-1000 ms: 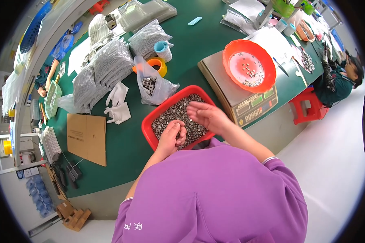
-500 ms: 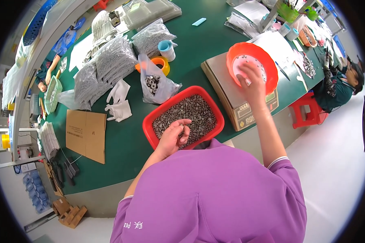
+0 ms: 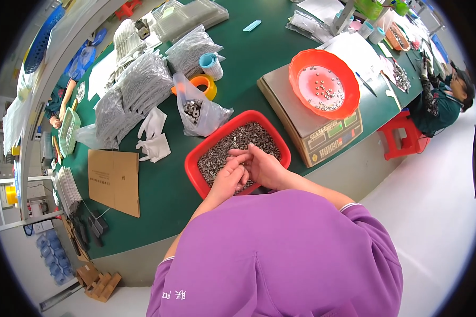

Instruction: Weighing and sorting small metal components into trays using a digital scale.

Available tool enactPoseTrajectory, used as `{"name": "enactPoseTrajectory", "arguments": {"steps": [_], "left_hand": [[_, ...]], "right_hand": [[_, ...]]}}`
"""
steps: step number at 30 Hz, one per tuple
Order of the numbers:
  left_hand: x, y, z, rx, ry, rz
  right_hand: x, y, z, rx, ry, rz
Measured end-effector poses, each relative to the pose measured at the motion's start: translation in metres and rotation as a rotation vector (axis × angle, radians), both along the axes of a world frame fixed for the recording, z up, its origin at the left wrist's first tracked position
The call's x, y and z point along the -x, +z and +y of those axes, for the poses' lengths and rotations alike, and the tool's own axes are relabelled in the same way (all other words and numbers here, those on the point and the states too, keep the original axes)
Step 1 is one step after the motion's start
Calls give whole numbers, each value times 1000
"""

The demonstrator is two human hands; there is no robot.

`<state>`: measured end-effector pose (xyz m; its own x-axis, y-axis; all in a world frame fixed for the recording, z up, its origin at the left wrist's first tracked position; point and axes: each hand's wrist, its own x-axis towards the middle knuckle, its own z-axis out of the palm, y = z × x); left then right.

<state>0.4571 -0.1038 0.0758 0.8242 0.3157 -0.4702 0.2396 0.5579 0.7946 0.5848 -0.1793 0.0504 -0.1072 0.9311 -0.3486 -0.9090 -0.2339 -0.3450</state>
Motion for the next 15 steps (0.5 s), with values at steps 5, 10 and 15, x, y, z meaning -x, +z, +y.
{"name": "enactPoseTrajectory", "arguments": {"steps": [5,10,15], "left_hand": [[1,-1,0,53,62,-22],[11,-6,5,258,210,-193],[17,-5,9,393,252,-190]], "right_hand": [[-3,-4,-3,7,-29,63],[-31,8,-2,19,-162,-166],[-120,61,0,204,-431,-935]]}}
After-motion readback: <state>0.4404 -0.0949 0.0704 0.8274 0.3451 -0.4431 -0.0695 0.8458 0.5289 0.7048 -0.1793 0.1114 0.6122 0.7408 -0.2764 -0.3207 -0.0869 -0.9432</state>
